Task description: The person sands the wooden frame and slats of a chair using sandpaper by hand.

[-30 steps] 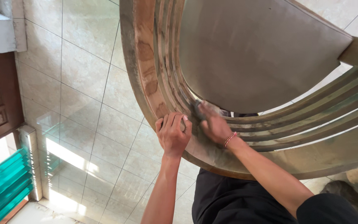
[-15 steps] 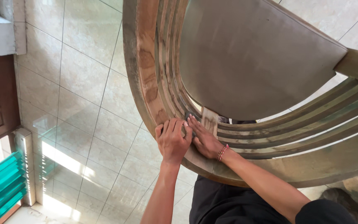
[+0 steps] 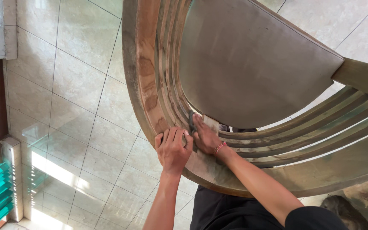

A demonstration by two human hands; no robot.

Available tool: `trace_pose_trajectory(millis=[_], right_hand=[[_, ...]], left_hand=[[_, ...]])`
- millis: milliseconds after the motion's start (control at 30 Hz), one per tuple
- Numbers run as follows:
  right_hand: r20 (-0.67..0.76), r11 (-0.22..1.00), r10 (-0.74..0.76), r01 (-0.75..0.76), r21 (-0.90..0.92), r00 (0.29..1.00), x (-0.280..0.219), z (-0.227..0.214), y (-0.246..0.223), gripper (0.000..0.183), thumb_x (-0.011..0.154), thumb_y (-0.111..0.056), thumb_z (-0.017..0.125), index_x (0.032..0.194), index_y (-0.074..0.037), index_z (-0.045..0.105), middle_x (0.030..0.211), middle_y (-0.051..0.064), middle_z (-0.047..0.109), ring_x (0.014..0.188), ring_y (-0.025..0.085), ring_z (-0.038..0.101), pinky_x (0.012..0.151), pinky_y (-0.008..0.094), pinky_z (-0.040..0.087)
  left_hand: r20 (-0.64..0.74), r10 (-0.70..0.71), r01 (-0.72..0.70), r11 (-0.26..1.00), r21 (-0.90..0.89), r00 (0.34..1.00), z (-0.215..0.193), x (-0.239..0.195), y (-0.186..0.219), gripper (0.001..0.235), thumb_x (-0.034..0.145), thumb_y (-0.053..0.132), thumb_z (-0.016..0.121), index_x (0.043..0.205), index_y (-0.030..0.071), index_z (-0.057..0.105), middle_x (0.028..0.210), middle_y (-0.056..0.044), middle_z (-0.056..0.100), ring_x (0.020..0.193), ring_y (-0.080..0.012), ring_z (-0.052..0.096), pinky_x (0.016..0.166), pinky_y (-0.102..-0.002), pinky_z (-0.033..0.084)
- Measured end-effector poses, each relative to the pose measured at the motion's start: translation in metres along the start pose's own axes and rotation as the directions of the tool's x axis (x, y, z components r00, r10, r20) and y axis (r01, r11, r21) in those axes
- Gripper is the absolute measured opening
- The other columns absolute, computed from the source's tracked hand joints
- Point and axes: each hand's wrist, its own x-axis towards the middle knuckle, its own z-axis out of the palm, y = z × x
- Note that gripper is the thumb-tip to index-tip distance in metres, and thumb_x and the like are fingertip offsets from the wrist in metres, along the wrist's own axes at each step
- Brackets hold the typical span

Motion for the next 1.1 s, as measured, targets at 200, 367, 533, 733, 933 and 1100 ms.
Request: trace_pose_trajectory(millis=[200, 367, 533, 733, 933, 1100], right_hand=[[-0.014, 0.989, -0.148, 0.147, -0.014, 0.989, 0.002, -0.003, -0.001, 0.077, 0.091, -0.011, 0.047, 0.16, 0.008, 0.017, 0.168, 0.028, 0.02, 0.158, 0.037, 0.019, 0.128, 0.041, 0.017], [0.002, 0.997, 0.0, 0.0, -0.08, 1.0, 0.009, 0.0, 0.01, 0.076, 0.094, -0.017, 0.049, 0.16, 0.004, 0.02, 0.167, 0.026, 0.019, 0.157, 0.037, 0.017, 0.127, 0.046, 0.017], [-0.086, 0.887, 0.347, -0.357, -0.293, 0.934, 0.018, -0.004, 0.031, 0.07, 0.097, -0.027, 0.05, 0.156, 0.0, 0.025, 0.165, 0.024, 0.015, 0.155, 0.036, 0.012, 0.124, 0.053, 0.011], [-0.127, 0.993, 0.101, -0.109, -0.056, 0.987, 0.018, 0.001, 0.058, 0.064, 0.096, -0.024, 0.045, 0.155, 0.001, 0.036, 0.166, 0.024, 0.027, 0.157, 0.034, 0.02, 0.128, 0.043, 0.018], [0.014, 0.933, 0.265, -0.26, 0.25, 0.964, 0.036, 0.012, 0.042, 0.062, 0.101, -0.022, 0.042, 0.158, -0.001, 0.03, 0.166, 0.02, 0.028, 0.158, 0.029, 0.021, 0.128, 0.036, 0.017], [-0.015, 0.974, -0.019, 0.022, 0.225, 1.0, 0.03, 0.009, 0.025, 0.069, 0.096, -0.017, 0.04, 0.161, 0.001, 0.025, 0.171, 0.023, 0.017, 0.159, 0.034, 0.015, 0.126, 0.04, 0.012]], left_hand=[[0.017, 0.014, -0.014, 1.0, 0.019, 1.0, -0.001, 0.002, 0.0, 0.008, 0.091, 0.017, 0.068, 0.086, 0.012, 0.068, 0.092, 0.001, 0.069, 0.085, -0.0184, 0.063, 0.084, -0.036, 0.042], [0.011, -0.006, 0.005, 0.999, 0.039, 1.0, 0.001, 0.002, -0.001, 0.007, 0.091, 0.017, 0.067, 0.087, 0.012, 0.068, 0.094, 0.001, 0.068, 0.087, -0.0187, 0.063, 0.085, -0.036, 0.042], [0.021, -0.008, 0.008, 1.0, 0.008, 1.0, -0.002, 0.003, 0.0, 0.006, 0.091, 0.016, 0.067, 0.087, 0.012, 0.067, 0.093, 0.001, 0.069, 0.086, -0.0186, 0.064, 0.084, -0.036, 0.042], [0.009, -0.017, 0.017, 1.0, -0.01, 1.0, -0.002, 0.002, -0.001, 0.007, 0.091, 0.015, 0.068, 0.085, 0.012, 0.066, 0.092, 0.002, 0.069, 0.086, -0.0185, 0.064, 0.083, -0.035, 0.042], [-0.011, -0.004, 0.004, 1.0, -0.026, 1.0, -0.003, 0.004, -0.001, 0.006, 0.091, 0.015, 0.067, 0.086, 0.012, 0.067, 0.093, 0.001, 0.069, 0.085, -0.0177, 0.064, 0.083, -0.035, 0.042], [-0.002, -0.011, 0.011, 1.0, -0.024, 1.0, -0.002, 0.002, -0.002, 0.007, 0.091, 0.015, 0.068, 0.085, 0.011, 0.067, 0.091, 0.001, 0.068, 0.084, -0.0179, 0.063, 0.082, -0.035, 0.042]])
